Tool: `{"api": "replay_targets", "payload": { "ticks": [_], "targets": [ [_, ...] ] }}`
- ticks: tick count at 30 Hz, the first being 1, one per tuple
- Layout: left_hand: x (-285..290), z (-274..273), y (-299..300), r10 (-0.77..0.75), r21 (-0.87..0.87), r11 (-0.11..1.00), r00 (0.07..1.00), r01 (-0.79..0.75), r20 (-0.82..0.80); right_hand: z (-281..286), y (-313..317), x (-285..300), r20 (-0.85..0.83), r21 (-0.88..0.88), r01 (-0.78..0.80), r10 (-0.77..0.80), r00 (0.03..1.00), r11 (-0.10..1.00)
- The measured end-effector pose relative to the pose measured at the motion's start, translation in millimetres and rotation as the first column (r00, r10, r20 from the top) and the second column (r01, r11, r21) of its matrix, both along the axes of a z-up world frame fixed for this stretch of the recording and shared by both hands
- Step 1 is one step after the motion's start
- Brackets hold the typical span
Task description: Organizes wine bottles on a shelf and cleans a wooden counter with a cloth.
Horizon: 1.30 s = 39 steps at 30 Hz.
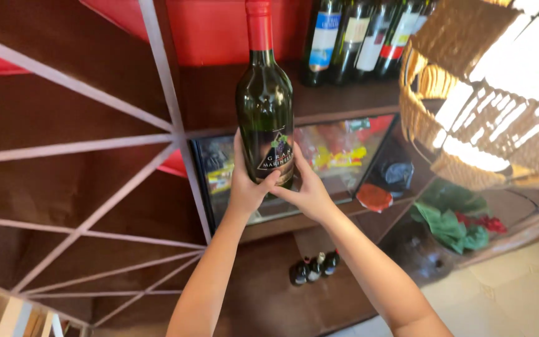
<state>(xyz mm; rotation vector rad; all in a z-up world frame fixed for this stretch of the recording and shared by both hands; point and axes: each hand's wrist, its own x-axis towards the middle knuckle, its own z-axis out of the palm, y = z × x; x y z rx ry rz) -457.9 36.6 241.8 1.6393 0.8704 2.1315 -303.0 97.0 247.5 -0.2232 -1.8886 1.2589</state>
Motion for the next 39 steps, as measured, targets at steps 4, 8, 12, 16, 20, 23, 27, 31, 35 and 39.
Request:
{"api": "replay_targets", "payload": {
  "ticks": [4, 8, 12, 16, 20, 23, 27, 31, 35, 39],
  "targets": [
    [-23.9, 9.3, 28.7, 0.183, 0.000, 0.983, 0.971, -0.185, -0.151, 3.8, 30.1, -16.0, -0.037, 0.061, 0.021, -0.018, 0.999, 0.998],
    [-41.5, 36.3, 55.3, 0.366, 0.048, 0.928, 0.874, -0.370, -0.319, 14.0, 64.9, -32.3, -0.110, 0.022, -0.022, 0.025, 0.994, 1.000],
    [-60.1, 47.0, 90.7, 0.331, 0.058, 0.940, 0.863, -0.335, -0.381, 26.5, 93.6, -41.3, -0.170, 0.013, -0.050, 0.052, 0.984, 0.999],
    [-70.5, 61.4, 118.4, 0.280, 0.012, 0.953, 0.868, -0.301, -0.410, 34.0, 125.3, -45.6, -0.106, 0.113, 0.067, -0.055, 0.993, 0.991],
    [-76.3, 68.9, 137.2, 0.249, -0.029, 0.957, 0.866, -0.289, -0.434, 36.9, 142.3, -52.8, -0.093, 0.189, 0.141, -0.126, 0.988, 0.972],
    [-80.9, 66.0, 151.0, 0.230, -0.055, 0.958, 0.870, -0.281, -0.435, 32.8, 154.8, -57.1, -0.113, 0.153, 0.125, -0.108, 0.988, 0.980],
    [-86.2, 62.7, 167.5, 0.209, -0.076, 0.961, 0.878, -0.266, -0.431, 30.7, 175.2, -61.1, -0.096, 0.217, 0.160, -0.142, 0.985, 0.963],
    [-86.4, 67.2, 178.1, 0.183, -0.088, 0.966, 0.885, -0.242, -0.427, 35.8, 186.3, -62.9, -0.046, 0.186, 0.172, -0.166, 0.985, 0.967],
    [-89.8, 67.4, 193.7, 0.123, -0.091, 0.980, 0.901, -0.176, -0.417, 37.7, 203.7, -60.5, 0.025, 0.261, 0.241, -0.256, 0.966, 0.935],
    [-95.5, 62.3, 215.0, 0.119, -0.067, 0.984, 0.898, -0.162, -0.423, 45.8, 212.5, -61.8, 0.148, 0.385, 0.352, -0.434, 0.889, 0.853]
  ]
}}
